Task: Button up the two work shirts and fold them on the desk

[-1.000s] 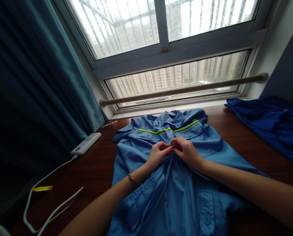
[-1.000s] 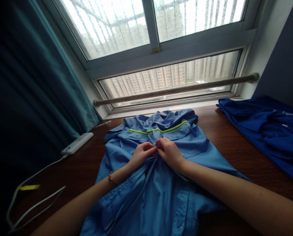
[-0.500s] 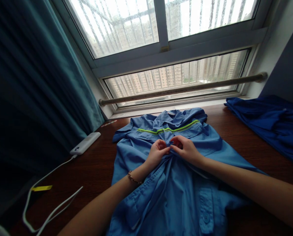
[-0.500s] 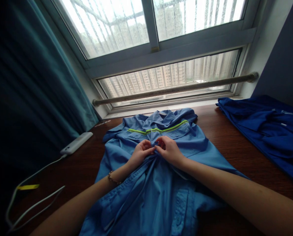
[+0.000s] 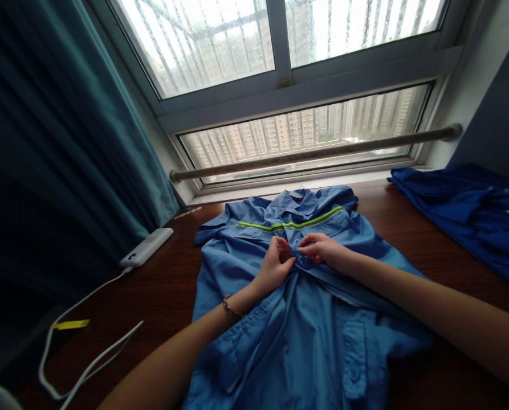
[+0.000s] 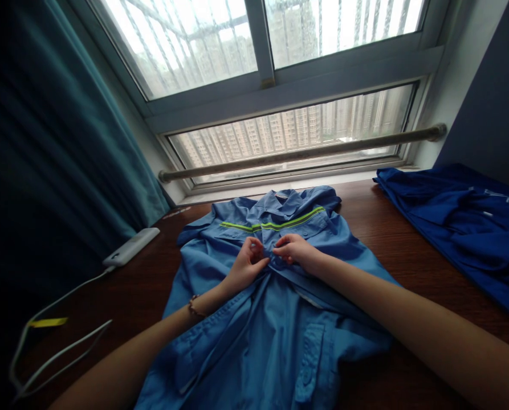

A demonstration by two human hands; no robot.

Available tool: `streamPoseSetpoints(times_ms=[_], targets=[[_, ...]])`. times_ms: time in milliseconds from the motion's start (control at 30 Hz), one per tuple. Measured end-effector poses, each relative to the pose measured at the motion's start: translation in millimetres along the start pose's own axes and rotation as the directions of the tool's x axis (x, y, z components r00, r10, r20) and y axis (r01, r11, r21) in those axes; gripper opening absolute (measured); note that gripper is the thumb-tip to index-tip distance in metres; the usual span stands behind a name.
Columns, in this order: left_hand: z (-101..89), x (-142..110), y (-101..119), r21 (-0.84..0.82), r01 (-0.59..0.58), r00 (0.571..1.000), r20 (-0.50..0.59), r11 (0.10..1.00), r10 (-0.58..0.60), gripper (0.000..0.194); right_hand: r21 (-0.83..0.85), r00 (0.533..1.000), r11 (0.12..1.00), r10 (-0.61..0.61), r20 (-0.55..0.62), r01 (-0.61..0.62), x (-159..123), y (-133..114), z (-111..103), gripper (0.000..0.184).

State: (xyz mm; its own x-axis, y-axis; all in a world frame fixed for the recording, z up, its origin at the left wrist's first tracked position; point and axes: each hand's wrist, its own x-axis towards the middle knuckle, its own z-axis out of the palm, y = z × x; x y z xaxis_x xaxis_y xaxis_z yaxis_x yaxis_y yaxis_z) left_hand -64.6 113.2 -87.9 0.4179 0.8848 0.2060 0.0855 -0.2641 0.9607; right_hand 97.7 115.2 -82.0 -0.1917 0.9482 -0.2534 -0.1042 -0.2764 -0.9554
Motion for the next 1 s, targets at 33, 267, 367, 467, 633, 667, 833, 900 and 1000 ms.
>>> streamPoseSetpoints(times_ms=[33, 267, 367, 467, 633, 667, 833, 900, 1000], targets=[[0.2, -1, -1, 0.056, -0.031, 1.0, 0.0, 0.998, 0.031, 0.028, 0.018, 1.0, 1.0, 0.016, 0.006, -0.016, 0, 0, -1, 0.034], [-0.1, -3, -7, 0.315, -0.143, 0.99, 0.036, 0.938, 0.139, 0.026, 0.018, 0.999, 1.0, 0.016, 0.036, -0.017, 1, 4, -3, 0.04], [0.3, -2, -6, 0.236, -0.114, 0.993, 0.037, 0.965, 0.109, 0.026, -0.052, 0.996, 0.995, -0.084, 0.002, 0.084, 2, 11, -2, 0.039], [0.9, -1, -3, 0.08, -0.031, 0.999, 0.039, 0.996, 0.028, 0.033, -0.149, 0.949, 0.941, -0.312, -0.046, 0.303, 1, 17, 1, 0.035], [1.7, 0, -1, -0.046, 0.019, 0.998, 0.058, 0.999, -0.016, 0.039, -0.318, 0.837, 0.796, -0.547, -0.015, 0.515, -2, 21, 4, 0.024], [1.9, 0, -1, -0.078, 0.016, 0.998, 0.07, 0.997, -0.01, 0.037, -0.338, 0.831, 0.783, -0.556, -0.006, 0.522, -2, 21, 4, 0.022], [1.9, -1, -2, -0.106, -0.018, 0.996, 0.088, 0.994, 0.027, 0.034, -0.229, 0.911, 0.89, -0.411, -0.025, 0.395, 0, 19, 2, 0.029], [1.6, -1, -2, -0.074, -0.014, 0.997, 0.073, 0.997, 0.019, 0.034, -0.148, 0.953, 0.943, -0.304, -0.019, 0.298, 1, 18, 1, 0.032], [1.1, -1, 0, -0.056, 0.014, 0.998, 0.061, 0.998, -0.01, 0.035, -0.089, 0.983, 0.979, -0.184, 0.003, 0.184, 3, 11, -2, 0.033]])
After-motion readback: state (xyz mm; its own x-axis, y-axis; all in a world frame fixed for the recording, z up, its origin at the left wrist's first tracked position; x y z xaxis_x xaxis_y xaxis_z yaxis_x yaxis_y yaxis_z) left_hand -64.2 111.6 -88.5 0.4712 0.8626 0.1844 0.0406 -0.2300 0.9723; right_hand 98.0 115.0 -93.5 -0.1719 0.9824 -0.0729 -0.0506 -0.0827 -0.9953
